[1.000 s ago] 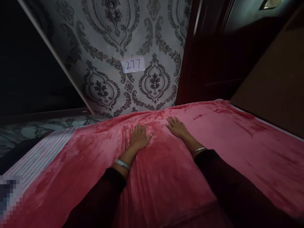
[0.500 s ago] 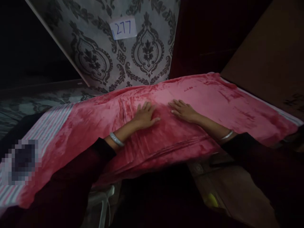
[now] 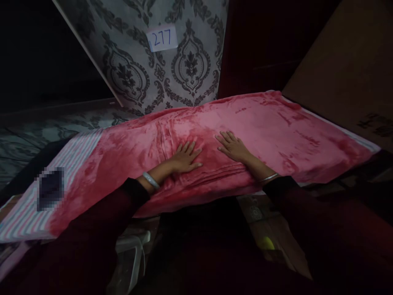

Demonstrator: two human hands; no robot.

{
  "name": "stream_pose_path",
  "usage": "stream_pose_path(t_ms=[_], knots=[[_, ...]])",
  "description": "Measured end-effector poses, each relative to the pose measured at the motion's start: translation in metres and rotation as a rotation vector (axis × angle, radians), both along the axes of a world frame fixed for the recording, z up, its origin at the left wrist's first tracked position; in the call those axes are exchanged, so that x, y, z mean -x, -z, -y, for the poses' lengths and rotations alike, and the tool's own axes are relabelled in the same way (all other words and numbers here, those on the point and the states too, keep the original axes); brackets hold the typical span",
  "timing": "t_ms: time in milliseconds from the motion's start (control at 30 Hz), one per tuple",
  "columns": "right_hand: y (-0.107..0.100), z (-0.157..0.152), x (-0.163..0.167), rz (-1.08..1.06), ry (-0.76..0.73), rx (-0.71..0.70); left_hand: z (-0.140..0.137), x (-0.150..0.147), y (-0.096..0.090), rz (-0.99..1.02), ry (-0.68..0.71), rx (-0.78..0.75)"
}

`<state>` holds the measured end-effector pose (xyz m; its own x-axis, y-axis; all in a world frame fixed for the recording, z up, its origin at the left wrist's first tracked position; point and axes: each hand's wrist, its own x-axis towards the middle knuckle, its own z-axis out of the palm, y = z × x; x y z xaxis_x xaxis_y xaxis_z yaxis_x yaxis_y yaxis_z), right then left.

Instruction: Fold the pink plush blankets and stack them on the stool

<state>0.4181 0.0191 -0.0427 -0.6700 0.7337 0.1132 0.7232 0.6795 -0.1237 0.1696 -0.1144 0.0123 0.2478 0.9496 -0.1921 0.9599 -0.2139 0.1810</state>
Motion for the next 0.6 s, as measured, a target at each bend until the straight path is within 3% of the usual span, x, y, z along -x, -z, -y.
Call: stream_pose_path(t_ms=[167,267,467,600], knots=[[-0.009,0.004,0.002,0.011,0.026,0.058,0.061,-0.017,-0.009,0.090,0.082,-0.062],[-0.014,0.021,-0.005,-0.018,0.014,0.118,0.087,-0.024,-0.003,0.132,0.032,-0.178],[-0.006,0.073,-0.047,-0.250,-0.176,0.071,0.098,-0.023,0.005,0.158,-0.049,-0.302],[-0.001,0.083,-0.064,-0.381,-0.217,0.060,0.097,-0.016,0.006,0.212,-0.049,-0.340]])
